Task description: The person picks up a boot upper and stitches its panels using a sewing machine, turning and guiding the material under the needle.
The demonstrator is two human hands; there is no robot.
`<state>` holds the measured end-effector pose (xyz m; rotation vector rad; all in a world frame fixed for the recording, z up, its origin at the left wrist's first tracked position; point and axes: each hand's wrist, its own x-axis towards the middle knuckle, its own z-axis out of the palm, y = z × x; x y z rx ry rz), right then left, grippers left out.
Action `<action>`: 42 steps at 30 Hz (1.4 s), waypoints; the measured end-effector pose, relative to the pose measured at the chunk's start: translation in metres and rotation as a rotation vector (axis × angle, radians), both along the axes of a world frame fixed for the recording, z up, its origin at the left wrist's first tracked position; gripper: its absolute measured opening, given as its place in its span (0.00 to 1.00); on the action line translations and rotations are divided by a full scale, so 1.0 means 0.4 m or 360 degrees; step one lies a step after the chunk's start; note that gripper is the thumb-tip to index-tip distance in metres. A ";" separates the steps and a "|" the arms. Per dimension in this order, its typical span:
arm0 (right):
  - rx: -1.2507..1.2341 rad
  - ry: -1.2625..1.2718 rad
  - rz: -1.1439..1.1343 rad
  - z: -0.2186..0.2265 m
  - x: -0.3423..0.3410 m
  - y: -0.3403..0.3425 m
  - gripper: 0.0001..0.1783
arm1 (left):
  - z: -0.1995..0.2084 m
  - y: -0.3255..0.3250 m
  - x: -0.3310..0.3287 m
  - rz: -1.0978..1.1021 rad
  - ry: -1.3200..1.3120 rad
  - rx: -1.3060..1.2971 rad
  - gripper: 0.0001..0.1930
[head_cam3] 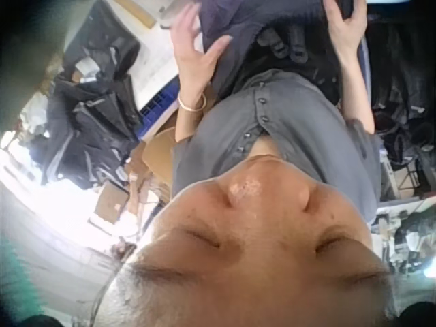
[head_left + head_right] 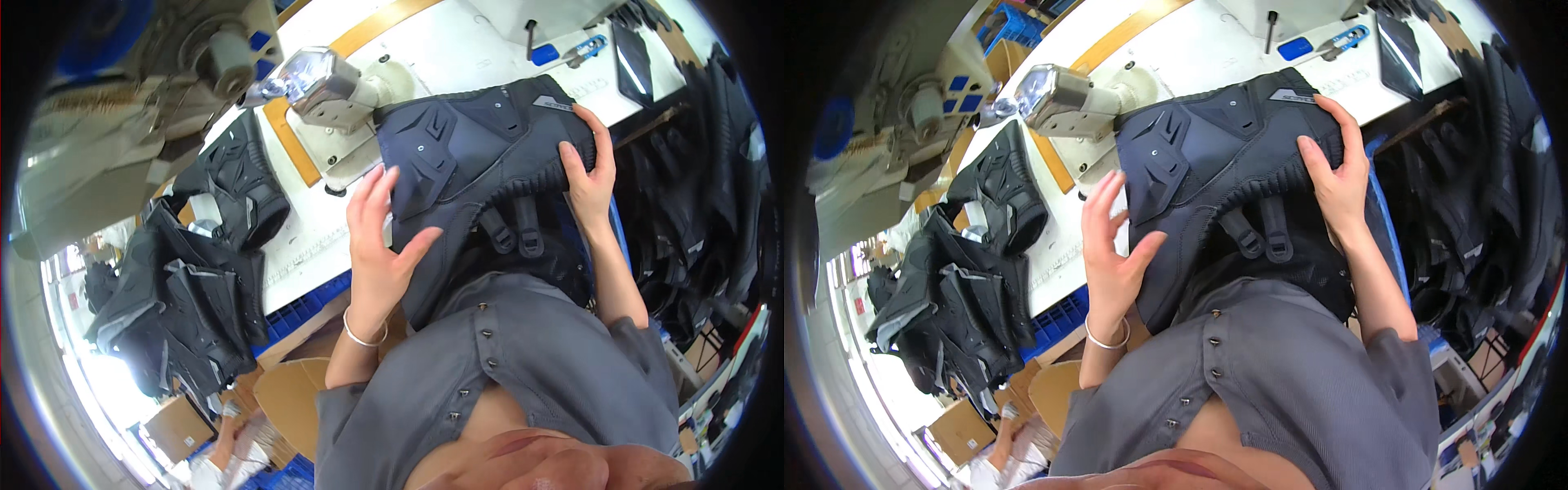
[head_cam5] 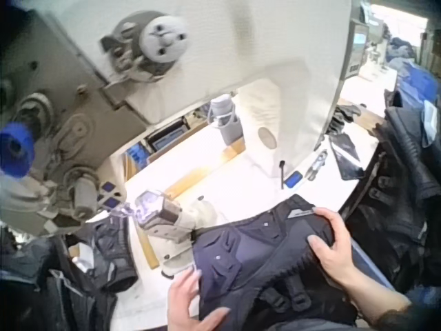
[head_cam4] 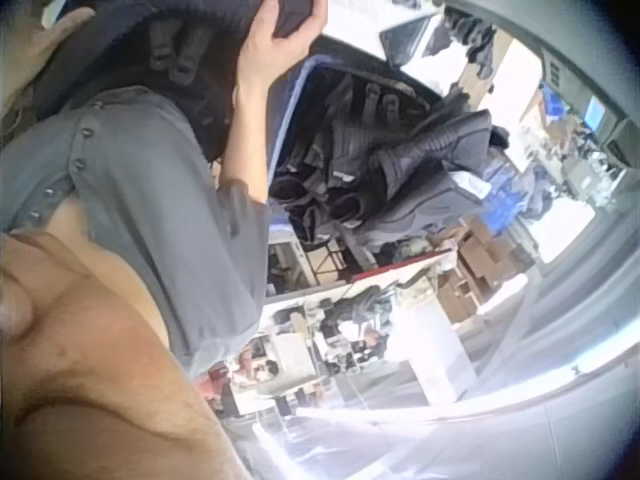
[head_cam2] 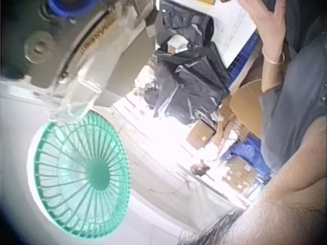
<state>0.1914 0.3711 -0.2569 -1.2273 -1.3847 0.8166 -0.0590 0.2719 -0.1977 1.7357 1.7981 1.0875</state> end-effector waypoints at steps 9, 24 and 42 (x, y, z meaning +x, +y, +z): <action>0.0791 -0.1305 0.0737 0.147 -0.136 -0.045 0.30 | -0.061 -0.034 -0.044 -0.0060 -0.2039 -0.0850 0.22; 0.1848 -0.1698 0.1816 0.168 -0.283 0.054 0.23 | -0.140 -0.042 -0.043 -0.0052 -0.2151 -0.0556 0.15; 0.1877 -0.1083 0.1848 0.063 -0.219 0.105 0.14 | -0.154 -0.042 -0.016 -0.0084 -0.2310 -0.0757 0.19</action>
